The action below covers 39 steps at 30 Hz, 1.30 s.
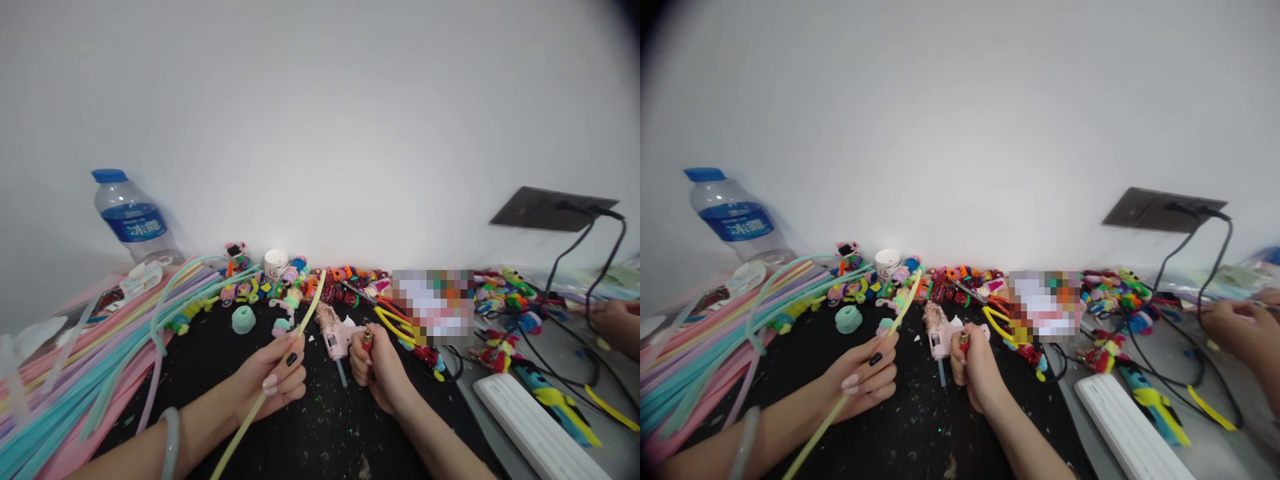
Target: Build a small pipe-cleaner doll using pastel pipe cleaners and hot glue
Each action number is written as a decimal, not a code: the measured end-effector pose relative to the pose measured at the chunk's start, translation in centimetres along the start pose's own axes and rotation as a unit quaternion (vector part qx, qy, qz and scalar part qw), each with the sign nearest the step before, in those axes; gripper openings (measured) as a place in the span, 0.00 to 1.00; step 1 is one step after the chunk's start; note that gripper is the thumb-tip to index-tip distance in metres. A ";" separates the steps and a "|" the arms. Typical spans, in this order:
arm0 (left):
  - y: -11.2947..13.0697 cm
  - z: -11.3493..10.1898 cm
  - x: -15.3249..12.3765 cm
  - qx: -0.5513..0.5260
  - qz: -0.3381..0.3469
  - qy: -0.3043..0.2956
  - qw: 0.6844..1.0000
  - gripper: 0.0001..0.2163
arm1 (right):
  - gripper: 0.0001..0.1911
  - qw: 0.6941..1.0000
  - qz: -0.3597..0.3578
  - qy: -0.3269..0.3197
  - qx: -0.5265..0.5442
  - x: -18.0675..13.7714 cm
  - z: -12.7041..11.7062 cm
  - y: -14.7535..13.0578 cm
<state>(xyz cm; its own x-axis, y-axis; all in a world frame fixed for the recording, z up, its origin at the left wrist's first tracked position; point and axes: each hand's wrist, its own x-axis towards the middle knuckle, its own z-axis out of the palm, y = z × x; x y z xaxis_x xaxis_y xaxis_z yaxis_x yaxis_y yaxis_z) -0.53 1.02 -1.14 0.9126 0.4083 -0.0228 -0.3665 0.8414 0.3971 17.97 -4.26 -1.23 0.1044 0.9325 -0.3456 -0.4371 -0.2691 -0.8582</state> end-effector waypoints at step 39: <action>-0.5 0.7 0.1 0.124 -0.004 0.002 0.992 0.12 | 0.24 0.999 -0.007 -0.019 -0.039 -0.1 0.1 0.2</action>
<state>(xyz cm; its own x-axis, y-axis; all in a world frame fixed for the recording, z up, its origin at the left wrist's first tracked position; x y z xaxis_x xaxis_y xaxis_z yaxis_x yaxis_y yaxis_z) -0.08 0.36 -0.69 0.9147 0.4029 -0.0299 -0.3026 0.7323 0.6101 17.81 -4.40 -1.38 0.0756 0.9446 -0.3193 -0.3653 -0.2717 -0.8904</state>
